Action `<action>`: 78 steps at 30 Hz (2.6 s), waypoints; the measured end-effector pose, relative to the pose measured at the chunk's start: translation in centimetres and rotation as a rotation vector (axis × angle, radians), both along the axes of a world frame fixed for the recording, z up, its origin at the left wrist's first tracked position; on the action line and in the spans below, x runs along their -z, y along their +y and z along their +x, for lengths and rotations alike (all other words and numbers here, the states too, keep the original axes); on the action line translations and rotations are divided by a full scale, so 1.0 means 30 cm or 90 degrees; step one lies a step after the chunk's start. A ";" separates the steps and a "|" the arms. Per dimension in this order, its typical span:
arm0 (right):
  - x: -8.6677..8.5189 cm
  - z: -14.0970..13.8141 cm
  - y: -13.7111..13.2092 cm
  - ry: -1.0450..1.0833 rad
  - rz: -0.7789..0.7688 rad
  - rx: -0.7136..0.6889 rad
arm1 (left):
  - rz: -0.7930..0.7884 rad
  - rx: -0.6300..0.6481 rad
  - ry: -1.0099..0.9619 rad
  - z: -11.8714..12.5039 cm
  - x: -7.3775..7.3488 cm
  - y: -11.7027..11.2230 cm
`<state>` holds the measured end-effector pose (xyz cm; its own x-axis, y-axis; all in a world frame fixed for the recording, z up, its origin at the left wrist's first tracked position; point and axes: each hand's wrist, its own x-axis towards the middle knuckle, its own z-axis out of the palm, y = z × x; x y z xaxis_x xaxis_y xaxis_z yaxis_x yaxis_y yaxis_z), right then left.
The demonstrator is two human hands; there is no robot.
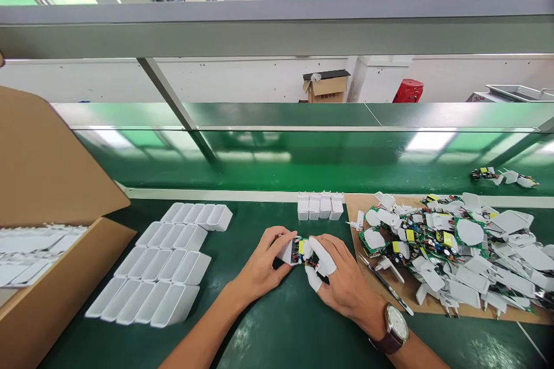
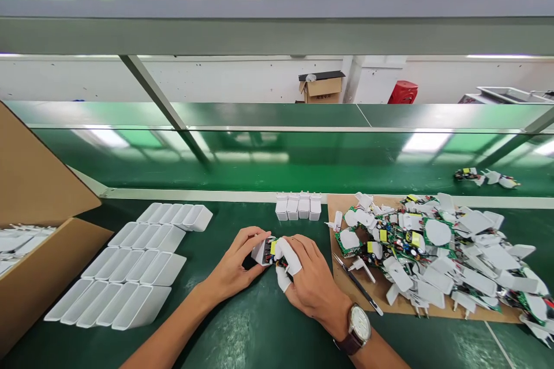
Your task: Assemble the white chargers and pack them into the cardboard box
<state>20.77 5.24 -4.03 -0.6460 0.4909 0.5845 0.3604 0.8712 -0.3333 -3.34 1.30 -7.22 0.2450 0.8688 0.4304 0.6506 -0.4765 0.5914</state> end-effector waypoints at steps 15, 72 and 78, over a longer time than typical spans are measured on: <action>-0.032 -0.002 -0.010 -0.014 -0.009 0.003 | 0.014 0.002 0.019 0.005 -0.008 -0.004; -0.010 -0.013 -0.013 0.024 0.033 0.037 | 0.038 -0.008 -0.005 0.017 -0.001 0.003; -0.010 -0.013 -0.011 0.024 0.018 0.028 | 0.037 -0.016 0.003 0.019 -0.005 0.001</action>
